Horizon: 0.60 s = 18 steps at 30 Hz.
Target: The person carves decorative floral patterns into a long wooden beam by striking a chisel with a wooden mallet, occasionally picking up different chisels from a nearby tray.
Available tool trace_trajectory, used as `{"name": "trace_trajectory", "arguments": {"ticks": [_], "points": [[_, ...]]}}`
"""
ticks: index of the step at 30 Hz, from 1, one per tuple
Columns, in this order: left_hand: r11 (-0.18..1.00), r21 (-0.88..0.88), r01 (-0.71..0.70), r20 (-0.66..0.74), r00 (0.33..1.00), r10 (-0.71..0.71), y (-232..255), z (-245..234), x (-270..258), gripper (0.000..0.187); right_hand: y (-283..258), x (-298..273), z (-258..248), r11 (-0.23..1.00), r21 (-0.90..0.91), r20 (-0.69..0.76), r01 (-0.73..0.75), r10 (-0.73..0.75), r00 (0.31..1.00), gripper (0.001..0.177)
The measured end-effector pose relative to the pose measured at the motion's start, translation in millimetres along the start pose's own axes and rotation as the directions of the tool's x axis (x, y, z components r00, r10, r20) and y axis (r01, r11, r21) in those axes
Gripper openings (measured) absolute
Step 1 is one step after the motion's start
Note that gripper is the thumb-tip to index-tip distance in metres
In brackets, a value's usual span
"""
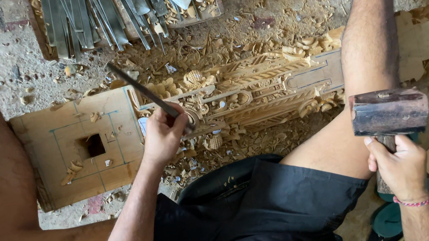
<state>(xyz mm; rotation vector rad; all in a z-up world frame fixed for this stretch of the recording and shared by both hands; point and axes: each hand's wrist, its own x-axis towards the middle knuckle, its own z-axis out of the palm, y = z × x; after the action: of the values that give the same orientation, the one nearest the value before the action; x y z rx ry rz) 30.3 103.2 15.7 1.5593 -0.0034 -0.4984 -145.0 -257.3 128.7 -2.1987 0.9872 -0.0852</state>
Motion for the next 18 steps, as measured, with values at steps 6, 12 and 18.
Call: {"name": "trace_trajectory", "arguments": {"ticks": [6,12,18], "points": [[0.800,0.492,0.344,0.090,0.894,-0.440,36,13,-9,0.040,9,11,8,0.970,0.233,0.042,-0.069,0.061,0.997,0.035],[0.684,0.687,0.246,0.153,0.871,-0.467,52,29,-7,0.069,7,18,7,0.953,0.296,0.071,-0.065,0.046,0.996,0.036],[0.691,0.658,0.299,0.039,0.903,-0.429,27,12,-3,0.012,23,20,6,0.949,0.309,0.067,-0.065,0.046,0.997,0.032]]}}
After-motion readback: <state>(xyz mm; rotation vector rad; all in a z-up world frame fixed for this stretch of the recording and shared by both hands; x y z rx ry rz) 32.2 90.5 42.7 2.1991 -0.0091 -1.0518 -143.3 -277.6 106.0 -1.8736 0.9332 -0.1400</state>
